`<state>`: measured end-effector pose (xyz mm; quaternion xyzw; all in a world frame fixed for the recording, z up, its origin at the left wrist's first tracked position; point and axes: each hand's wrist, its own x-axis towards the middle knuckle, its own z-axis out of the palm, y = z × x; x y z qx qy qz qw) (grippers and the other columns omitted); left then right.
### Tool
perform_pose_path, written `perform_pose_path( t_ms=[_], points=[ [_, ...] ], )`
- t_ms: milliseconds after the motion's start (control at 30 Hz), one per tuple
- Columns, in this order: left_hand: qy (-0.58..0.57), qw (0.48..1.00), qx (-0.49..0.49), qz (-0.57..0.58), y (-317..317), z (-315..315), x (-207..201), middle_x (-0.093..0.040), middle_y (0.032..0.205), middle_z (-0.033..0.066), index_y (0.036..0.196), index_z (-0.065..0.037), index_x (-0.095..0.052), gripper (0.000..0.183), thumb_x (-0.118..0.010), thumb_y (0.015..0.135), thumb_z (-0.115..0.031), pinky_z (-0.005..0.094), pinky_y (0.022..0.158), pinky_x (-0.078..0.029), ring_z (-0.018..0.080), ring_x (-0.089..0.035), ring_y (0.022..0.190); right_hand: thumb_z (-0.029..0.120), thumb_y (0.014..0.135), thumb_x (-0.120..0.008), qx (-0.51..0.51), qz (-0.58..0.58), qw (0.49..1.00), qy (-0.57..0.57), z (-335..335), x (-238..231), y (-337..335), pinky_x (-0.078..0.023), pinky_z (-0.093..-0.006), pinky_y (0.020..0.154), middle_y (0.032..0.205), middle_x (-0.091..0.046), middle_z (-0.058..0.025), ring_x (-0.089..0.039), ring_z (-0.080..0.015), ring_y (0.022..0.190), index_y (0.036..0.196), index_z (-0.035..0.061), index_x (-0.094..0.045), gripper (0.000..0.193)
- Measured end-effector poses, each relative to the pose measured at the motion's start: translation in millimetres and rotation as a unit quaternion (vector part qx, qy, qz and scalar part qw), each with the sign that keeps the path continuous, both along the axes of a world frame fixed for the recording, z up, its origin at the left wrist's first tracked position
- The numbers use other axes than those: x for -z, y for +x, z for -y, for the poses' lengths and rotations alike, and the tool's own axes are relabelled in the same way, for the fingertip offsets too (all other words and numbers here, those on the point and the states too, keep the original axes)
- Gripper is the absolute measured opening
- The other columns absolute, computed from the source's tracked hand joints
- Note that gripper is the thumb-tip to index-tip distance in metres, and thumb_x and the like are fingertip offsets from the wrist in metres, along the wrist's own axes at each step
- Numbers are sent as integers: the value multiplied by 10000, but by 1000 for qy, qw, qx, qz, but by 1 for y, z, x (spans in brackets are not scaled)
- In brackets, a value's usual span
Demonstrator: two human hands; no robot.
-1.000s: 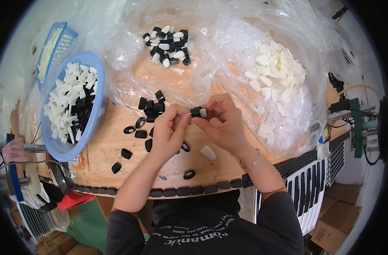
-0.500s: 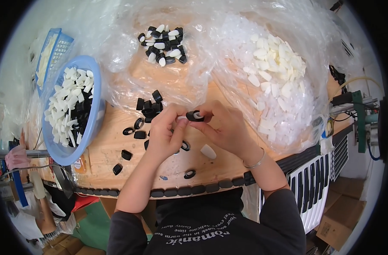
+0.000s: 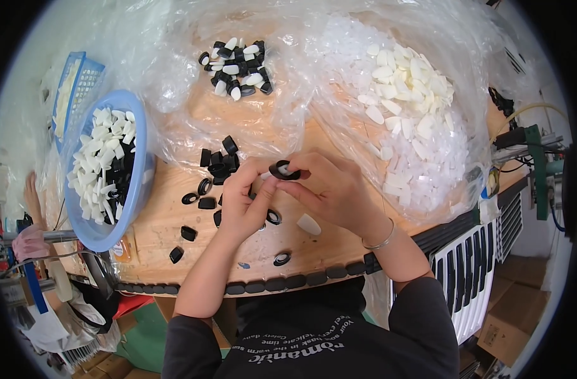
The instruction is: Assembling small black and white plastic components at a workbench.
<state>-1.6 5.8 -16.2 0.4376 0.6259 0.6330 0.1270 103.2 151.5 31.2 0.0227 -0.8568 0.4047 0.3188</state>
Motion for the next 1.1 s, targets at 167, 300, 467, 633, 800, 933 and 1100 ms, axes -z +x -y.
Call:
perform_pose_path(
  t_ms=[167, 300, 467, 633, 800, 933, 1100],
  points=[
    [15, 999, -34, -8, 4, -3, -4, -655, 958, 113, 981, 10, -631, 170, -607, 818, 50, 298, 794, -465, 227, -613, 858, 11, 729, -776, -28, -37, 999, -15, -1, 7, -1, -549, -269, 631, 898, -672, -106, -672, -208, 717, 892, 25, -618, 227],
    [20, 999, -37, -4, 3, -1, -7, -656, 941, 119, 971, 14, -633, 178, -607, 802, 62, 304, 799, -467, 240, -617, 863, -29, 728, -754, -72, -3, 991, -114, -2, 3, -3, -547, -281, 678, 982, -658, -120, -667, -218, 797, 889, 20, -625, 212],
    [-18, 994, -59, -89, 1, 1, -13, -656, 920, 144, 966, 23, -642, 195, -616, 781, 76, 321, 784, -475, 287, -618, 860, -50, 731, -739, -72, -1, 993, -91, -3, 4, -2, -547, -283, 690, 996, -655, -122, -666, -218, 816, 876, 16, -641, 187],
    [-7, 989, -49, -141, 3, -1, -18, -663, 949, 148, 1004, 25, -655, 216, -614, 796, 64, 329, 781, -476, 292, -610, 859, -47, 731, -742, -76, -36, 994, -67, -2, 8, -3, -552, -284, 673, 975, -666, -122, -673, -214, 808, 889, 8, -652, 190],
    [7, 997, -7, -76, 3, 2, -11, -668, 977, 144, 1021, 21, -665, 193, -594, 842, 12, 334, 810, -467, 282, -605, 890, -21, 740, -751, -47, -64, 995, -68, 4, 3, -1, -557, -275, 639, 933, -680, -113, -684, -205, 763, 900, 11, -667, 183],
    [31, 999, 21, 28, 8, 1, -6, -667, 977, 141, 1018, 19, -668, 188, -594, 845, 0, 339, 825, -464, 281, -602, 897, -15, 748, -749, -55, -69, 993, -84, 6, 3, -1, -557, -276, 641, 934, -680, -116, -685, -201, 770, 904, 13, -673, 175],
    [25, 995, -66, -64, 11, -4, -18, -662, 938, 137, 989, 25, -654, 220, -649, 770, 35, 346, 802, -473, 288, -603, 873, -15, 733, -750, -20, -85, 996, 31, 3, 2, 0, -550, -279, 648, 956, -680, -96, -674, -216, 781, 893, 25, -669, 183]
  ],
)
